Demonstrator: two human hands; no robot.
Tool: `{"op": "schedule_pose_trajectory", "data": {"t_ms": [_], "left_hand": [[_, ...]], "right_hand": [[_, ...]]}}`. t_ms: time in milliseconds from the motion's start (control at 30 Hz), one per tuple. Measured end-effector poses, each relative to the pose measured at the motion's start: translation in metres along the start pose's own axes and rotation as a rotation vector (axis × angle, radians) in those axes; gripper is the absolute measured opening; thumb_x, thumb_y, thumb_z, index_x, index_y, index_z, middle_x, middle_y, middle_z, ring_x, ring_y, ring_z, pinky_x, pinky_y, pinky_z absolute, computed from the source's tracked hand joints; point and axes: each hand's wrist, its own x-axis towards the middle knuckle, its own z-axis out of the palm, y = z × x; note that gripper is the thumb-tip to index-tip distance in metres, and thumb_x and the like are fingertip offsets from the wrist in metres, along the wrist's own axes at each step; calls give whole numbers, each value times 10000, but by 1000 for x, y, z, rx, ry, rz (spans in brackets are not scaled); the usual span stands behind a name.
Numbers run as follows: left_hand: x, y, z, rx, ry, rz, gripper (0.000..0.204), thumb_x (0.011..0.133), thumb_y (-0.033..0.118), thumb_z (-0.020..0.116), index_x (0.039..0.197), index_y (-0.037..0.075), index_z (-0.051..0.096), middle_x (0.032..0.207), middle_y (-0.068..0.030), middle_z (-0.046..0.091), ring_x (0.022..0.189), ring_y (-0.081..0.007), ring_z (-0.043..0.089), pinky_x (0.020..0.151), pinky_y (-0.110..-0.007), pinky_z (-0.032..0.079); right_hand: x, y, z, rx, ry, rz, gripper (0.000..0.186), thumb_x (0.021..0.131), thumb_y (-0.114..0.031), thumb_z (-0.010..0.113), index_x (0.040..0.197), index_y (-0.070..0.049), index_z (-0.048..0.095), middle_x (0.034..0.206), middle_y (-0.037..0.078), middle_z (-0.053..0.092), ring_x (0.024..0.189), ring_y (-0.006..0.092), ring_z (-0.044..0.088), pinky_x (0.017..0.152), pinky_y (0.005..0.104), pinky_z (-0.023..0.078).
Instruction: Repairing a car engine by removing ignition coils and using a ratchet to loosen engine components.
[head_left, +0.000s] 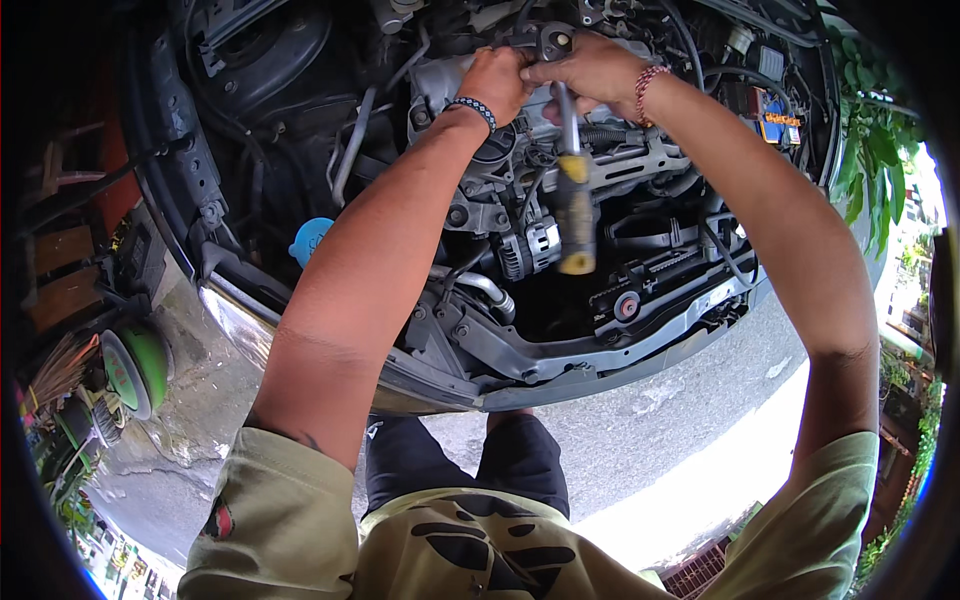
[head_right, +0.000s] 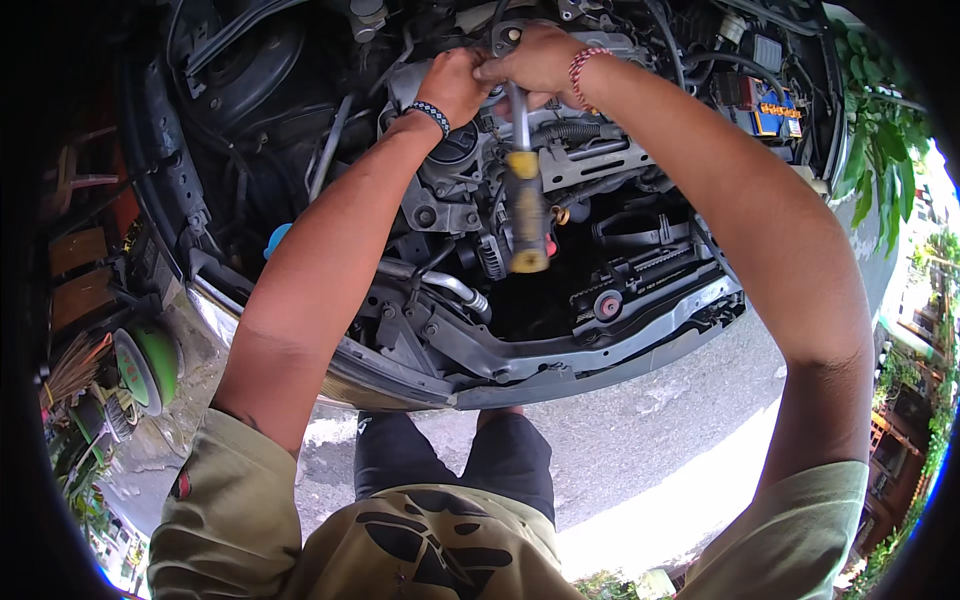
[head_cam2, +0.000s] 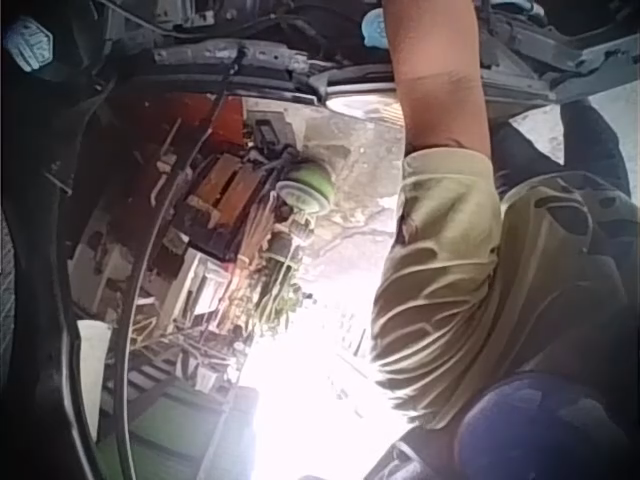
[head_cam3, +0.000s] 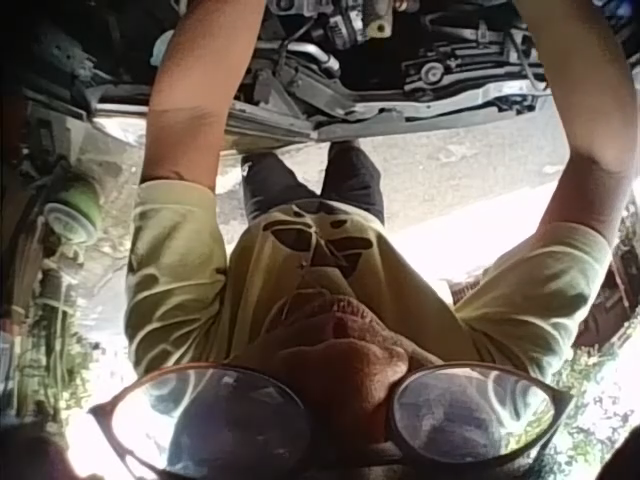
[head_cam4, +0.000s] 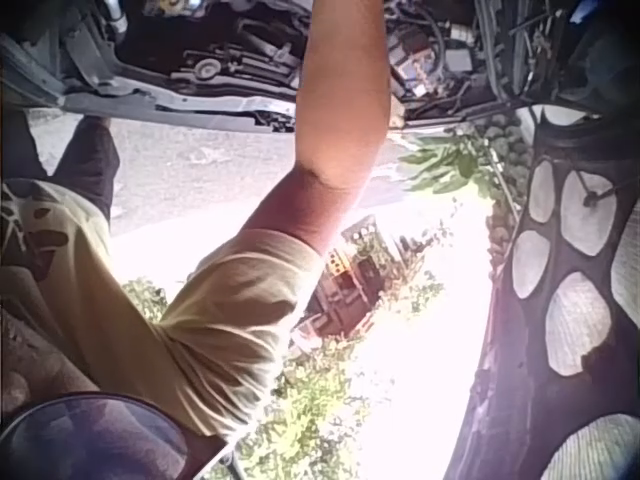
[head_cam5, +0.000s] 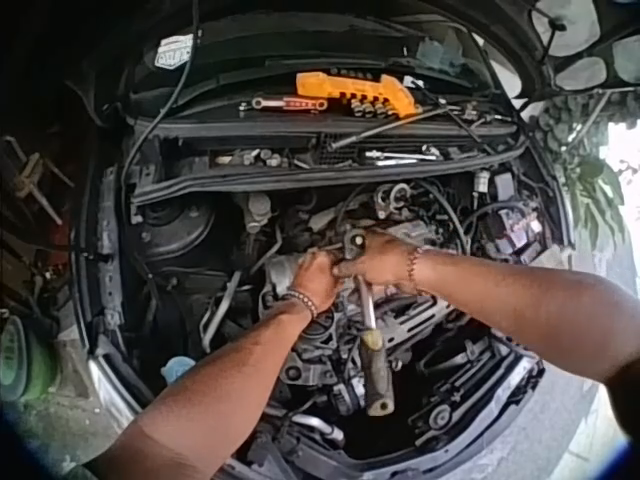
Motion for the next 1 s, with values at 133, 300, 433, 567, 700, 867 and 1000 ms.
{"op": "schedule_pose_trajectory", "data": {"t_ms": [133, 300, 433, 567, 700, 867, 1000], "left_hand": [[4, -12, 0, 327, -85, 295, 170, 818, 138, 638, 957, 76, 714, 926, -201, 689, 982, -411, 621, 910, -451, 489], [4, -4, 6, 0, -73, 43, 187, 834, 142, 611, 957, 20, 681, 1004, -237, 665, 978, -411, 614, 894, -448, 488], [4, -3, 6, -69, -57, 82, 213, 874, 158, 617, 1003, -5, 665, 1009, -246, 657, 957, -410, 613, 879, -436, 484], [0, -1, -3, 23, -56, 10, 214, 878, 160, 632, 997, -13, 670, 949, -237, 668, 934, -418, 620, 846, -448, 494], [6, 5, 5, -49, -68, -62, 234, 867, 171, 647, 1046, 26, 685, 985, -237, 671, 1028, -401, 610, 899, -450, 485], [2, -4, 2, 63, 18, 66, 205, 831, 171, 686, 966, 18, 694, 942, -230, 669, 936, -413, 628, 802, -457, 524], [-1, 4, -4, 102, 16, -108, 169, 813, 143, 696, 938, 30, 703, 914, -221, 675, 913, -408, 635, 785, -451, 529]], "right_hand": [[13, 6, 19, 556, 201, -6, 232, 859, -105, 685, 1009, 57, 613, 919, 171, 677, 775, 240, 714, 721, 362, 633], [1, 5, -9, -145, 74, -50, 417, 841, -59, 648, 1219, 43, 505, 913, 158, 653, 685, 215, 694, 641, 359, 623], [6, -15, -33, -930, 28, -147, 655, 842, -86, 657, 1420, -38, 352, 1064, 201, 630, 826, 279, 644, 735, 384, 566], [-19, -37, -19, -1187, 76, -253, 626, 834, -47, 606, 1426, -44, 404, 1090, 229, 645, 1008, 360, 632, 834, 429, 527], [5, 2, -27, -591, 72, -40, 541, 871, -162, 697, 1324, -25, 434, 1028, 157, 628, 618, 184, 671, 609, 312, 607], [3, 10, 6, 162, 57, -1, 399, 908, -264, 677, 1209, -39, 544, 1019, 109, 645, 731, 173, 679, 663, 342, 599], [-3, 7, 17, 207, 183, -39, 435, 939, -354, 634, 1236, -53, 531, 882, 57, 646, 698, 159, 633, 653, 328, 564]]}}
